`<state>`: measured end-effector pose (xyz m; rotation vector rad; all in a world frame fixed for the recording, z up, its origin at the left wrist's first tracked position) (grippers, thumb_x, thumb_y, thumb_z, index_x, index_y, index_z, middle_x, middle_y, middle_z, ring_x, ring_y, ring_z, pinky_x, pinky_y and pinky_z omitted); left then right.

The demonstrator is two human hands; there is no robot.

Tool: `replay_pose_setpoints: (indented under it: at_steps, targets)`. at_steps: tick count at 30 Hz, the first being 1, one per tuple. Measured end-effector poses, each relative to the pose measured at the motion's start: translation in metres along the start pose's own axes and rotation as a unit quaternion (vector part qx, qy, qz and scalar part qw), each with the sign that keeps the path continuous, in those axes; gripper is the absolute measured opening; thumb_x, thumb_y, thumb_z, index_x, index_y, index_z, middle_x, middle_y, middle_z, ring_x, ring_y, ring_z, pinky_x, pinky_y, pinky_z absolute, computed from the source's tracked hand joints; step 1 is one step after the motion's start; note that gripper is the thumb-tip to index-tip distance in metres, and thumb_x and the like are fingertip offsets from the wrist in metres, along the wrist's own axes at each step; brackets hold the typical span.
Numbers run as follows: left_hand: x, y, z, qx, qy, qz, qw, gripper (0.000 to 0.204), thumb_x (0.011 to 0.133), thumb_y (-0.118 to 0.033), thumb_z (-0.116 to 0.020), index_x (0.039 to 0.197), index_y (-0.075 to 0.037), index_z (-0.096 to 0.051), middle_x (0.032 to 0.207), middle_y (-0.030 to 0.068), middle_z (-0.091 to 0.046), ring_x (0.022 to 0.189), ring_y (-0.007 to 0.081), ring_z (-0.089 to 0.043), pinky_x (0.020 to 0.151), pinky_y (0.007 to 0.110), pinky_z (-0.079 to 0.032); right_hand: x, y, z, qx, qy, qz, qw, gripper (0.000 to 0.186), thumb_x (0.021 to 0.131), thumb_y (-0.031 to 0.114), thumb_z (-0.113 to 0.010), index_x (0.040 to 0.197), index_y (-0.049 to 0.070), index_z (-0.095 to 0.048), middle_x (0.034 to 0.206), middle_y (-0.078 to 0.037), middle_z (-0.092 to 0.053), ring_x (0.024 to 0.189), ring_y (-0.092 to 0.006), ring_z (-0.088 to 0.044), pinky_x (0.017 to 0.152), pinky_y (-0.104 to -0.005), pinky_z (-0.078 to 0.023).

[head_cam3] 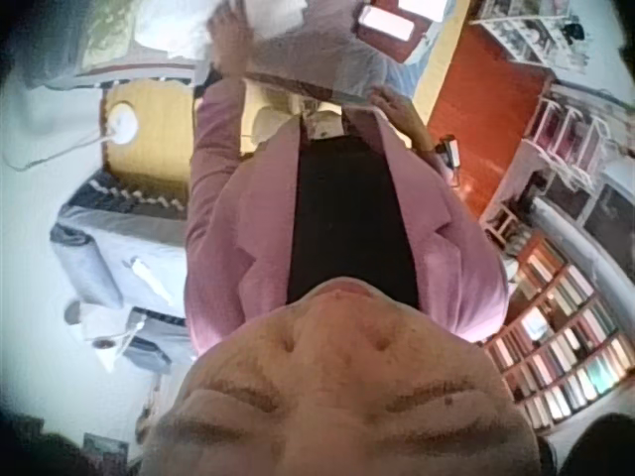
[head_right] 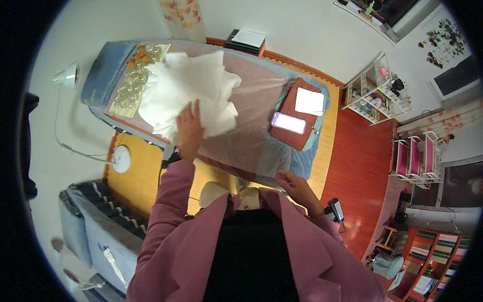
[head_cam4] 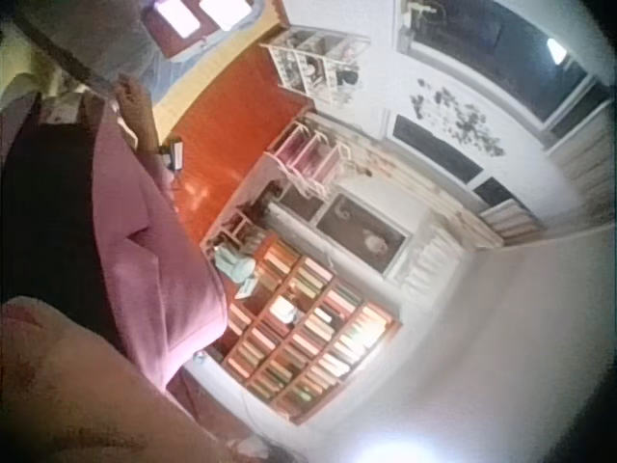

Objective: The person cuts white fabric into rectangular pieces using a rotary cutter on a padded work surface. They repeatedly fold, align, and cut the fabric, then stack the finished pieces and carry them to a nearby area.

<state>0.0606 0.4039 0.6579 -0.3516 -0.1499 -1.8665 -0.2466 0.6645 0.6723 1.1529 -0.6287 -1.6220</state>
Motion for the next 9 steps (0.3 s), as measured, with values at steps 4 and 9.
replay_pose_setpoints:
  at_steps: [4,9]
  targets:
    - [0.022,-0.011,-0.003,-0.128,0.105,-0.015,0.986,0.074,0.077,-0.027,-0.081,0.142,-0.009,-0.049,0.143,0.0167,-0.05,0.13,0.0349,-0.048,0.108,0.047,-0.038,0.007,0.013,0.01,-0.012,-0.03,-0.038,0.999,0.041,0.099,0.026,-0.063,0.129,0.0,-0.059,0.11,-0.017,-0.072,0.1,-0.0241,-0.069,0.085,-0.0346,-0.054]
    - [0.058,0.04,0.127,-0.483,-0.254,0.05,0.836,0.045,0.08,-0.016,-0.081,0.122,-0.006,-0.066,0.132,0.0143,-0.062,0.116,0.0302,-0.061,0.102,0.041,-0.045,0.023,0.015,-0.003,-0.004,-0.084,-0.014,0.996,0.041,0.098,0.027,-0.065,0.132,0.006,-0.059,0.107,-0.014,-0.072,0.098,-0.024,-0.07,0.084,-0.033,-0.054]
Point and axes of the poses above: each hand's wrist, its own x-axis towards the middle knuckle, its own z-axis out of the back of the hand, y = z × x, the point moved 2 cm from there along x, towards the middle knuckle
